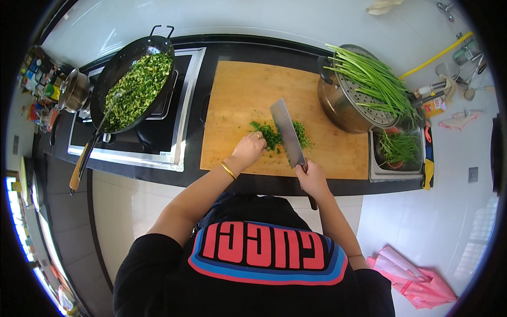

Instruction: The person chops a bundle of green onions into small pieces on a wooden cutting board using a large cleaver. The chopped pieces accumulate on the board as the person works through the bundle.

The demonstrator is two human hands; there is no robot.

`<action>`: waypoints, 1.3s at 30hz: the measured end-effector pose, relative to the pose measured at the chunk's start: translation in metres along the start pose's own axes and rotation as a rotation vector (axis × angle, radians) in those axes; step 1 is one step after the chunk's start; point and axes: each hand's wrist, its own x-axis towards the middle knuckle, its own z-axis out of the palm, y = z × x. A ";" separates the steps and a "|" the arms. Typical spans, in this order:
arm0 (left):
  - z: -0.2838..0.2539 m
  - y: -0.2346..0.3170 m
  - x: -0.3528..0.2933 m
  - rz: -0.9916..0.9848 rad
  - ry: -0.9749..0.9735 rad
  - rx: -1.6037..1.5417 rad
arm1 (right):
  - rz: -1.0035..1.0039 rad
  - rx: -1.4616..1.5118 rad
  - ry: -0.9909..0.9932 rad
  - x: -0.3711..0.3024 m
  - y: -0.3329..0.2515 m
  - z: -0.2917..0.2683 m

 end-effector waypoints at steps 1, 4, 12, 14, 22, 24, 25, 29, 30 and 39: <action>0.001 0.000 0.000 0.000 0.013 0.004 | -0.005 0.000 -0.002 0.000 -0.001 0.000; 0.002 -0.002 0.002 -0.102 0.039 -0.021 | 0.018 0.011 -0.014 0.000 -0.001 -0.001; -0.022 -0.039 0.027 -0.325 0.150 -0.045 | 0.034 0.018 -0.016 0.000 -0.003 -0.006; -0.024 -0.041 0.031 -0.328 0.111 -0.032 | 0.030 0.005 -0.022 0.000 -0.002 -0.006; -0.025 -0.040 0.025 -0.310 0.062 0.027 | 0.010 0.007 -0.034 0.000 -0.011 -0.006; -0.026 -0.033 0.007 -0.375 0.023 0.009 | 0.007 -0.031 -0.060 -0.002 -0.019 -0.006; -0.027 -0.028 -0.001 -0.408 0.002 -0.001 | 0.007 -0.049 -0.072 -0.003 -0.023 -0.005; -0.032 -0.019 -0.020 -0.459 0.066 -0.160 | -0.080 -0.140 -0.128 -0.003 -0.031 0.004; -0.032 -0.018 -0.023 -0.450 0.095 -0.128 | -0.086 -0.139 -0.145 -0.004 -0.034 0.006; -0.009 -0.017 -0.033 -0.426 0.183 -0.042 | -0.087 -0.231 -0.269 -0.003 -0.036 0.020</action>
